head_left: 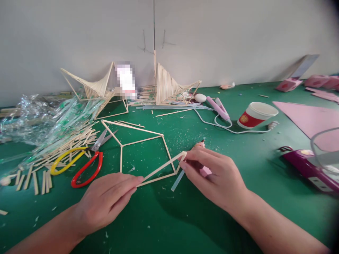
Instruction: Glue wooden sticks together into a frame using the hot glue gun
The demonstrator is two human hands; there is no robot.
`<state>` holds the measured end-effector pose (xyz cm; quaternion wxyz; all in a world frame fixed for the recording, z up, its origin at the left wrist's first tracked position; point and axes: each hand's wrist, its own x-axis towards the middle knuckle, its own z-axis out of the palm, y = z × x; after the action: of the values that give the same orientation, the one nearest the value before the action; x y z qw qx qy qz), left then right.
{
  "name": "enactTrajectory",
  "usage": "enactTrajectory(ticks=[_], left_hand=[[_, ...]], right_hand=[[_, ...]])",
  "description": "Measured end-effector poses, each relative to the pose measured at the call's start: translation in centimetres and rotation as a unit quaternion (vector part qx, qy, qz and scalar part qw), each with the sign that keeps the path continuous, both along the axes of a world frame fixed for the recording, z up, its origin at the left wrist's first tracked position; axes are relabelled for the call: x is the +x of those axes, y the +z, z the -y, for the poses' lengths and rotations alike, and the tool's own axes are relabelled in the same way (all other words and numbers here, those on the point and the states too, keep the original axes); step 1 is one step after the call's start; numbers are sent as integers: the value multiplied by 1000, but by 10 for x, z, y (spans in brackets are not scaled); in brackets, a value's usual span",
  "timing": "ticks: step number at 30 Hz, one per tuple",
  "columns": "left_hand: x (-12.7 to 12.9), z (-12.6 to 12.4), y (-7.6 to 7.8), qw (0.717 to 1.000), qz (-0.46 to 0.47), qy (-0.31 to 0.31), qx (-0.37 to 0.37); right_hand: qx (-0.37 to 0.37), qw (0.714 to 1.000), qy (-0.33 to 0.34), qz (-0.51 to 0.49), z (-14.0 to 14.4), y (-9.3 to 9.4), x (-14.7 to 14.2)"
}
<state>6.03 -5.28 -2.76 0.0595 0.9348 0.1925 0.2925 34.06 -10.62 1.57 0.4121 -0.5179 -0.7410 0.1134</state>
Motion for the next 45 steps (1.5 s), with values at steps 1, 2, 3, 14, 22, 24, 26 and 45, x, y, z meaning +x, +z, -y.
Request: enactTrajectory(ticks=[1,2,3,14,22,24,26,45], left_hand=[[0,0,0,1000,-1,0,-4],[0,0,-1,1000,-2,0,-7],[0,0,-1,1000,-1,-1,-9],[-1,0,-1,1000,5,-6,-4],[-1,-1,-1,1000,5,-13,10],[-1,-1,-1,1000,4,-16,14],[-2,-1,-1,1000,-2,-14,16],[-3,-1,-3,1000,-16,-15,3]], right_hand=[[1,1000,0,-1,0,0,0],[1,1000,0,-2,1,0,0],[1,1000,0,-3,1,1,0],[-9,1000,1,-6,1,2,0],[-6,1000,5,-12,-1,2,-1],[-4,1000,5,-14,-1,1,-1],[2,1000,6,-17,-1,1,-1],[9,1000,6,-7,0,3,0]])
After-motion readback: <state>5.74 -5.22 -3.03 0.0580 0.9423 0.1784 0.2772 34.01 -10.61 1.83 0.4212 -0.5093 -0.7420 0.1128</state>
